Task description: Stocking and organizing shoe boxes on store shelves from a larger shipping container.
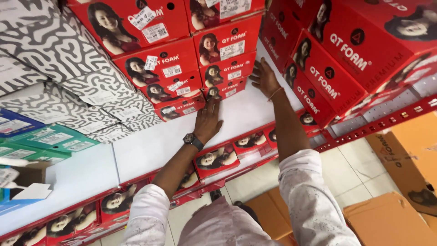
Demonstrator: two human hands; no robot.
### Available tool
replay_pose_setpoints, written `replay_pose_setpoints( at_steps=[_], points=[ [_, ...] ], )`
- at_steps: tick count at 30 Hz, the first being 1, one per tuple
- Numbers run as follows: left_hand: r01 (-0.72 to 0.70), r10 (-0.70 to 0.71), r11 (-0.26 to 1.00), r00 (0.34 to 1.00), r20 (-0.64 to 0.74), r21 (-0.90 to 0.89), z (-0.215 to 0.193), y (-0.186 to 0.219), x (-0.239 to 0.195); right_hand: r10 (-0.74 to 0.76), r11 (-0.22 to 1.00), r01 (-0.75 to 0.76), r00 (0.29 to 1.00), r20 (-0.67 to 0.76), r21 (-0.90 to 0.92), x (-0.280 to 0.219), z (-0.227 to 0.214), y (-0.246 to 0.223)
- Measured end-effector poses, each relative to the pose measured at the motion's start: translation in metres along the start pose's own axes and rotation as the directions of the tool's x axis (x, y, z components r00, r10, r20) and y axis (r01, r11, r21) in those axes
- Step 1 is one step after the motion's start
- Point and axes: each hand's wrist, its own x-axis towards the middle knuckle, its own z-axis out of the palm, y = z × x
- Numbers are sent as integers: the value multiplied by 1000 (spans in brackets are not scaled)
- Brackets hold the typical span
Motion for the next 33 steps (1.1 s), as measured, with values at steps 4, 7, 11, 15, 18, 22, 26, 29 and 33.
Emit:
replay_pose_setpoints(
  at_steps=[4, 7, 11, 15, 18, 22, 26, 29, 33],
  points=[
    [49, -51, 998, 997, 62, 25, -11, -1, 4, -104, 989, 101, 994, 21, 105, 42, 6, -8],
    [78, -82, 996, 993, 87, 40, -13, -5, 5, -255, 926, 229, 966, 49, 300, 110, 10, 20],
    [14, -11, 998, 997, -71, 53, 3, -5, 6, -256, 902, 174, 952, 165, 395, 120, -5, 23],
    [62, -61, 996, 998, -28, 57, -2, -1, 9, -389, 875, 291, 899, 202, 387, 137, -36, 5],
    [67, -65, 995, 998, -22, 69, -3, -3, 4, -554, 765, 411, 813, 180, 495, 40, 14, -128],
    [61, -60, 995, 998, -10, 77, -1, -6, 4, -616, 732, 478, 768, 173, 485, 116, -6, -131],
    [42, -39, 996, 998, -44, 78, 4, -5, 7, -566, 795, 423, 774, 282, 434, 130, 9, -131],
    [47, -45, 997, 999, -29, 60, 1, 3, 9, -507, 817, 343, 810, 294, 464, 135, -1, -115],
    [69, -66, 996, 996, -66, 53, -7, 5, 12, -475, 852, 376, 849, 233, 364, 131, 1, -107]
  ],
)
